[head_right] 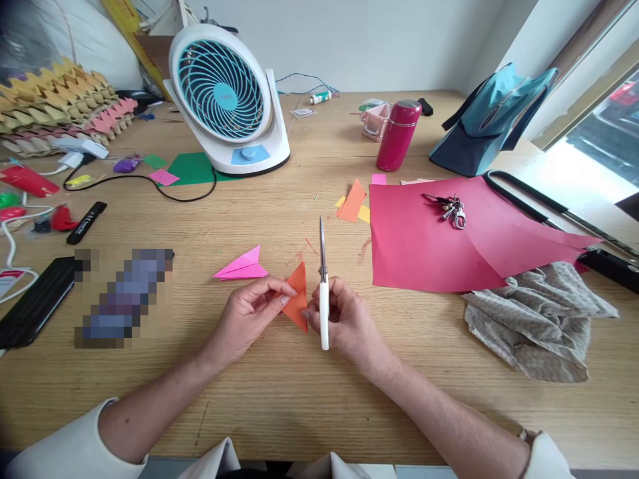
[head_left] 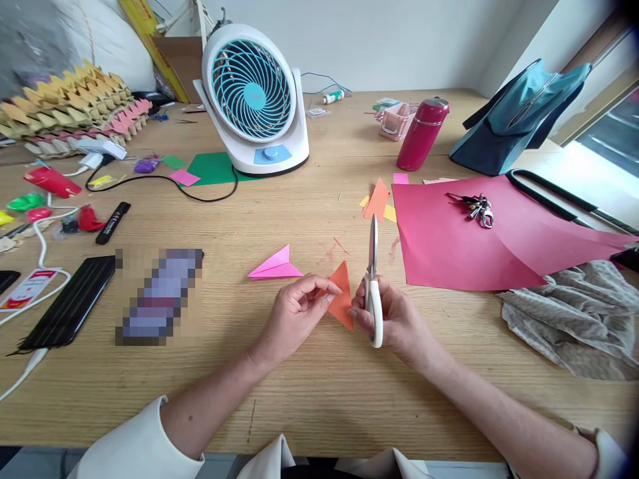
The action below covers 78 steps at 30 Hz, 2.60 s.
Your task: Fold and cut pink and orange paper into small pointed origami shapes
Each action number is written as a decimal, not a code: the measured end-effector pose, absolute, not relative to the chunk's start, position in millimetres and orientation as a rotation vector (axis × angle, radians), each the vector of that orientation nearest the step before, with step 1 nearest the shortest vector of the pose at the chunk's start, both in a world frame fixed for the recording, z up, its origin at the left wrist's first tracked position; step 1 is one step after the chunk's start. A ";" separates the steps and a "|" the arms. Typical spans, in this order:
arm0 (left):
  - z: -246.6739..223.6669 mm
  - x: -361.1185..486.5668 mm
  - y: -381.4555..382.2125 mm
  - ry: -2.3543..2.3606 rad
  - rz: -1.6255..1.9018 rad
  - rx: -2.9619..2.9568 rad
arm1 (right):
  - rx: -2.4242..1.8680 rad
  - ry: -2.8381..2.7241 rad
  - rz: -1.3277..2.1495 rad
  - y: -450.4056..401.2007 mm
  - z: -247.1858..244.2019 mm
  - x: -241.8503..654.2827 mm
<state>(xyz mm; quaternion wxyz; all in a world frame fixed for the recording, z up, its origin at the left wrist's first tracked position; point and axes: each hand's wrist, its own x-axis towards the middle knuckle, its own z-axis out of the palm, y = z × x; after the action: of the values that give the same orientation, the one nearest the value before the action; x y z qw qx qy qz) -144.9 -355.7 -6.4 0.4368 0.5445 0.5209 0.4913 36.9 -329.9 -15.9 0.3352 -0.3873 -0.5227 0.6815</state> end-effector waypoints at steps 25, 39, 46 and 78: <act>-2.0 -159.6 -355.2 1.286 1.454 1.058 | -0.948 -1.839 1.966 -337.0 2.7 47.9; -1.5 -158.5 -355.1 1.271 1.466 1.111 | -1.065 -1.446 1.990 -329.6 -4.9 43.5; -0.9 -146.9 -361.3 1.235 1.422 1.288 | -1.093 -1.183 1.915 -329.8 -9.9 38.5; 2.0 -158.5 -354.5 0.417 0.952 0.144 | -1.042 -1.377 1.617 -331.3 -6.6 38.0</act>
<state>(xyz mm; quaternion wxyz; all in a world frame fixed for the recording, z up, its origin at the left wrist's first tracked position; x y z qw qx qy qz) -158.5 -354.5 2.0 0.8656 0.0688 0.1989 0.4544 38.0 -331.3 -6.6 0.3782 -0.4079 -0.5386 0.6328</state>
